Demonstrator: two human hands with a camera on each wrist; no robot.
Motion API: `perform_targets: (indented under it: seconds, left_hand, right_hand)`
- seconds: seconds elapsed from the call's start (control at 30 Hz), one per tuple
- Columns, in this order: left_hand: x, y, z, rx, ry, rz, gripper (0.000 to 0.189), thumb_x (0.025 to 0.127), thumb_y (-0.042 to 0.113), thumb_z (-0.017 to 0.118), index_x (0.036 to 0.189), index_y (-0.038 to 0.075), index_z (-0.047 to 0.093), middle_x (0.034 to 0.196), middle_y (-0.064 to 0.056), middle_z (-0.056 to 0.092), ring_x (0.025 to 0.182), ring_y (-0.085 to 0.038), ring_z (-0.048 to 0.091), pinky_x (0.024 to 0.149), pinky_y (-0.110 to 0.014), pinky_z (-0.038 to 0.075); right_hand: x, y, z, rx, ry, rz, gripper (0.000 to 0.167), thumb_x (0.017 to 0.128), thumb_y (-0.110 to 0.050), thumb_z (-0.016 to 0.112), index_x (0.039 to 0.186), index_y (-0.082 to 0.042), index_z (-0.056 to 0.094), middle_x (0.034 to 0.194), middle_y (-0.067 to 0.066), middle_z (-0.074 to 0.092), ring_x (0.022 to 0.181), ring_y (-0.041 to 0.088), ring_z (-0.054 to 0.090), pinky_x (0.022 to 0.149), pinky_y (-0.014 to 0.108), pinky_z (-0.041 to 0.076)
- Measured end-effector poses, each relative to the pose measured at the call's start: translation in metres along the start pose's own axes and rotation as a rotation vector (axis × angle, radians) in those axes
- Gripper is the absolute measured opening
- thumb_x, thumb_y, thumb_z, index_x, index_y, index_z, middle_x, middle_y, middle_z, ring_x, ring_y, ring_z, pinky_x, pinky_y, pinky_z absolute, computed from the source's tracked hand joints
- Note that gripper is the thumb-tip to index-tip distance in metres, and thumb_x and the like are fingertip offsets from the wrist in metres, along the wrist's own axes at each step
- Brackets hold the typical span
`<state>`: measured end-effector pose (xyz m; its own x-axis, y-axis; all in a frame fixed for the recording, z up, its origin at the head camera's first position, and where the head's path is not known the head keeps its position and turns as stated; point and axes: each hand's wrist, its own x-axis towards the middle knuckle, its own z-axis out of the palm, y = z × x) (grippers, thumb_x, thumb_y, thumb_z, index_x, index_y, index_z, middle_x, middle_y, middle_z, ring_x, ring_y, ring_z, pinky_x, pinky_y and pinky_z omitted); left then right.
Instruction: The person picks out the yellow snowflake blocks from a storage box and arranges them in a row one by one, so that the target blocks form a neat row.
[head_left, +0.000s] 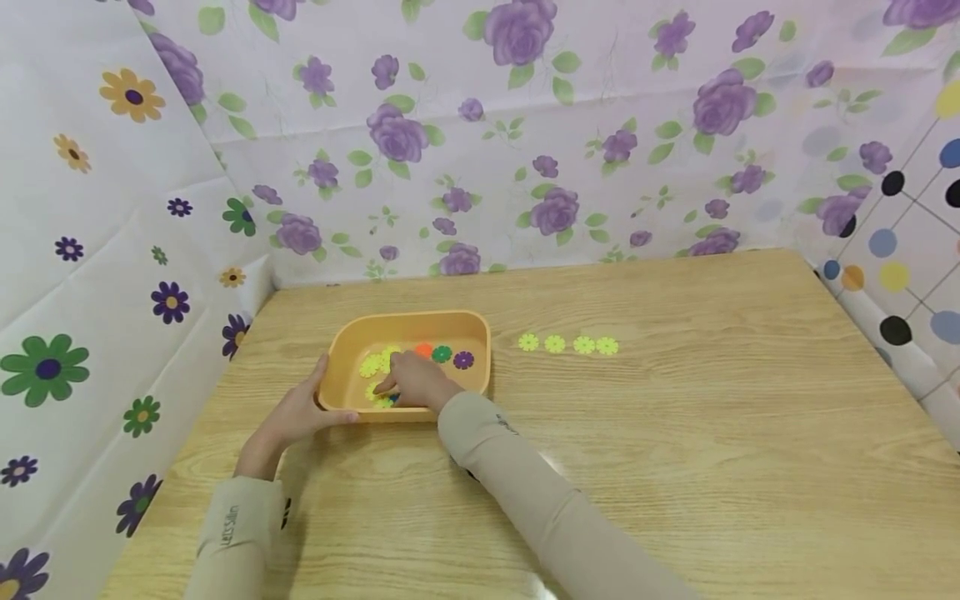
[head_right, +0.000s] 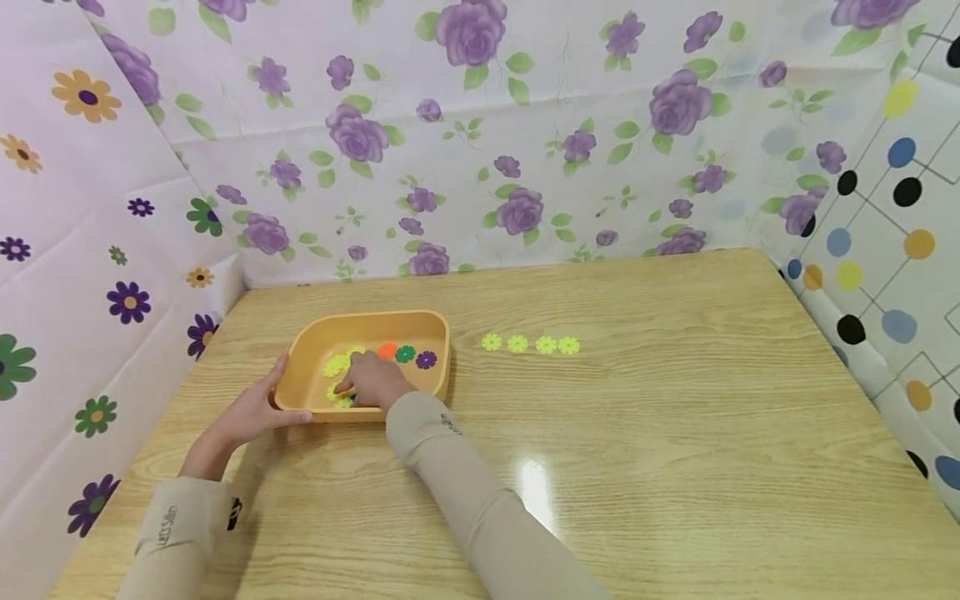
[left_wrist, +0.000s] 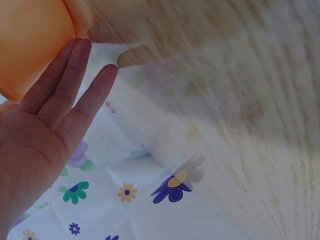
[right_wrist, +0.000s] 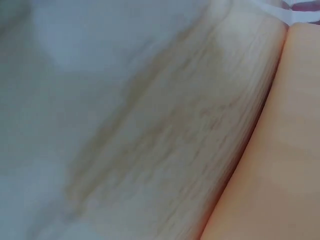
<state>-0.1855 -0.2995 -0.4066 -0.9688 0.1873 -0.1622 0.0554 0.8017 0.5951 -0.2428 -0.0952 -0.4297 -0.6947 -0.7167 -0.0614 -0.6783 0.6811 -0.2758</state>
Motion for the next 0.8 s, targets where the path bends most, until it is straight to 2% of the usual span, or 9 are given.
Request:
perform_targets:
  seconds: [0.1,0.23,0.5,0.63,0.8]
  left_hand:
    - [-0.0004,-0.0005,0.0014,-0.008,-0.003,0.001,0.117,0.071,0.043,0.075,0.143,-0.002,-0.005,0.144,-0.032,0.013,0.127,-0.045,0.026,0.100,-0.057,0.023]
    - [-0.0016,0.0008,0.0023,-0.010,-0.006,-0.001,0.117,0.071,0.042,0.075,0.143,-0.002,-0.005,0.143,-0.032,0.013,0.127,-0.046,0.025,0.100,-0.057,0.022]
    - [-0.0011,0.0015,-0.0003,0.005,0.000,-0.006,0.117,0.071,0.043,0.075,0.143,-0.002,-0.005,0.144,-0.032,0.013,0.127,-0.046,0.025,0.100,-0.058,0.022]
    - [-0.0005,-0.0001,-0.0014,-0.004,0.005,0.003,0.117,0.071,0.042,0.076,0.143,-0.002,-0.005,0.144,-0.032,0.014,0.126,-0.044,0.029,0.100,-0.056,0.024]
    - [-0.0010,-0.0001,-0.0011,0.001,0.008,0.015,0.117,0.071,0.041,0.076,0.143,-0.003,-0.004,0.143,-0.032,0.014,0.127,-0.044,0.028,0.101,-0.056,0.023]
  right_hand:
    - [0.0016,-0.0011,0.0032,-0.023,-0.031,-0.009,0.035,0.082,-0.026,0.068,0.115,-0.036,0.063,0.097,-0.002,0.052,0.082,0.009,0.043,0.061,0.017,0.040]
    - [0.0027,-0.0011,0.0055,0.032,-0.055,0.025,0.033,0.082,-0.023,0.068,0.113,-0.035,0.065,0.101,-0.003,0.054,0.087,0.009,0.046,0.065,0.018,0.042]
    - [0.0034,-0.0006,0.0021,0.057,-0.016,0.048,0.035,0.078,-0.029,0.072,0.113,-0.026,0.067,0.109,-0.001,0.055,0.101,0.012,0.049,0.076,0.023,0.046]
    - [0.0053,0.0006,0.0011,0.114,0.008,0.075,0.031,0.078,-0.025,0.073,0.109,-0.019,0.069,0.105,-0.002,0.060,0.096,0.011,0.053,0.075,0.023,0.047]
    - [0.0049,0.0013,-0.0006,0.275,0.046,0.164,0.021,0.082,-0.010,0.065,0.102,-0.012,0.070,0.096,0.000,0.064,0.084,0.011,0.056,0.069,0.022,0.047]
